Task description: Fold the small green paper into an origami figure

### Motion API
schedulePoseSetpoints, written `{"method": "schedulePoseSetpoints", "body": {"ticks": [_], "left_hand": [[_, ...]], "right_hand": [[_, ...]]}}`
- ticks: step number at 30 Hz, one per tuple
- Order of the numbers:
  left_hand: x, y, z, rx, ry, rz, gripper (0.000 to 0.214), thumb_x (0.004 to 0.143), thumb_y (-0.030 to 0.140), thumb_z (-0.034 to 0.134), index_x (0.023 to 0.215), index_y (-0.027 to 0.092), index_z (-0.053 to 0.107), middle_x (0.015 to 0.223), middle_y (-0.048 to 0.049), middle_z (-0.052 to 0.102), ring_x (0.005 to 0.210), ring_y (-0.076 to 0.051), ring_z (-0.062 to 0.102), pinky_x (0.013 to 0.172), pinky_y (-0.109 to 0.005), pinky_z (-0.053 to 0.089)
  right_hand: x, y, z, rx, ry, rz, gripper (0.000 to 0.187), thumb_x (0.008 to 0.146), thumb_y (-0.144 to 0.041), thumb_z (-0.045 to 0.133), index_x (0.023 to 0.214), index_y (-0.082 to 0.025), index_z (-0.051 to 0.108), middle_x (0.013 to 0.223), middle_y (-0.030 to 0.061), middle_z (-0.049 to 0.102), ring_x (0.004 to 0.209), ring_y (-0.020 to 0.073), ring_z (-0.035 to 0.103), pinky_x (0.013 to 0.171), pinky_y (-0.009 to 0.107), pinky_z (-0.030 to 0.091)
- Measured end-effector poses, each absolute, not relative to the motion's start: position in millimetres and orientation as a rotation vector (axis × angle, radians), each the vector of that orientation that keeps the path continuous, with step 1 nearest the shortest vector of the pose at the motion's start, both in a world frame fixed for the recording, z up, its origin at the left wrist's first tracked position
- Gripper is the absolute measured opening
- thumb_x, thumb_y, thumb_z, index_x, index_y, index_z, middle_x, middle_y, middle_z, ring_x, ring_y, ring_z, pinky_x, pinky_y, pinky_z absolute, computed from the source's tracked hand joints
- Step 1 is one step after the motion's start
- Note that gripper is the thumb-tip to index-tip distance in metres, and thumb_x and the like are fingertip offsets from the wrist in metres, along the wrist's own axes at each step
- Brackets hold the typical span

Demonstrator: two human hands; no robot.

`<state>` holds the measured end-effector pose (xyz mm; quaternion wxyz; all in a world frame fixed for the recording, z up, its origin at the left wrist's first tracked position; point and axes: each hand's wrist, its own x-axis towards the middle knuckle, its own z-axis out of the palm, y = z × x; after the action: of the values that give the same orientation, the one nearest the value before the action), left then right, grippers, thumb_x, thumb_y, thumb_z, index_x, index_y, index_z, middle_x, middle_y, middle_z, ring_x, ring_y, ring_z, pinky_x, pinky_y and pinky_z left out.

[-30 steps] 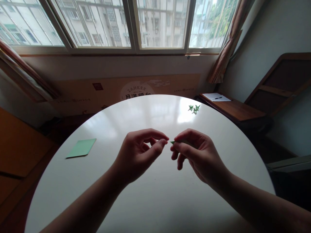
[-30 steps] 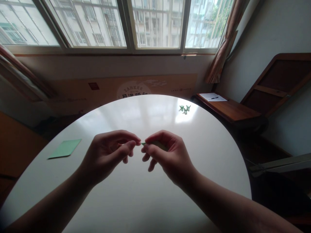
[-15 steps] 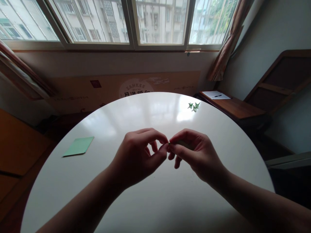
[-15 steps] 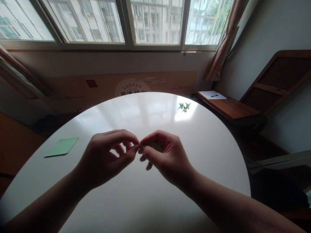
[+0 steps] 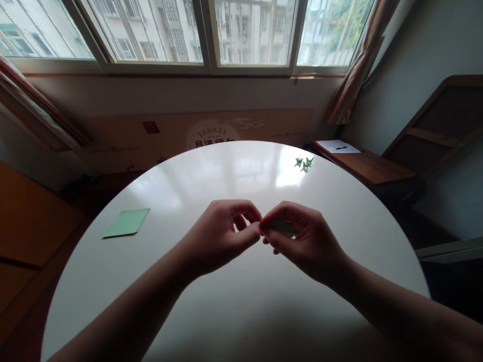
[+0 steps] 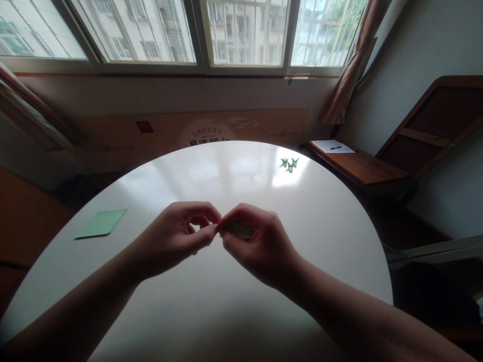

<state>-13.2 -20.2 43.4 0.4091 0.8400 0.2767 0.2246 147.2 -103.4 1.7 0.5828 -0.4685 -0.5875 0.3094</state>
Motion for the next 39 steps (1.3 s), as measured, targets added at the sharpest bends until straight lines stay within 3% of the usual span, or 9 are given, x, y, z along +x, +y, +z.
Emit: {"method": "schedulePoseSetpoints", "body": {"ticks": [10,22,32,39], "left_hand": [[-11,-22,37,2.109,0.768,0.610,0.011,0.076,0.016,0.059,0.070,0.017,0.068,0.058,0.0034,0.062,0.054,-0.010,0.053,0.048,-0.018,0.040],[-16,-17,34,2.381,0.720,0.678,0.012,0.074,0.014,0.058,0.066,0.016,0.066,0.056,0.0034,0.057,0.051,-0.009,0.047,0.047,-0.019,0.035],[-19,-9,38,2.087,0.701,0.689,0.022,0.088,0.025,0.050,0.072,0.016,0.063,0.056,0.0025,0.057,0.048,-0.011,0.054,0.043,-0.019,0.042],[-13,-14,30,2.016,0.607,0.587,0.019,0.090,0.030,0.057,0.081,0.015,0.066,0.064,-0.0003,0.063,0.056,-0.013,0.059,0.042,-0.019,0.047]], "right_hand": [[146,-102,4,-1.109,-1.325,0.760,0.009,0.078,-0.010,0.071,0.084,-0.017,0.069,0.075,0.0005,0.070,0.064,0.0138,0.067,0.051,0.022,0.055],[154,-97,1,-1.029,-1.123,1.076,0.008,0.077,-0.012,0.074,0.079,-0.017,0.068,0.068,0.0004,0.070,0.062,0.0164,0.069,0.046,0.022,0.056],[156,-95,0,-0.979,-1.019,1.131,0.013,0.078,-0.019,0.079,0.082,-0.018,0.068,0.073,0.0021,0.073,0.063,0.0166,0.070,0.045,0.022,0.055],[157,-96,-1,-0.949,-1.045,1.181,0.018,0.079,-0.026,0.082,0.089,-0.019,0.069,0.079,0.0028,0.073,0.070,0.0179,0.071,0.047,0.022,0.056]]}}
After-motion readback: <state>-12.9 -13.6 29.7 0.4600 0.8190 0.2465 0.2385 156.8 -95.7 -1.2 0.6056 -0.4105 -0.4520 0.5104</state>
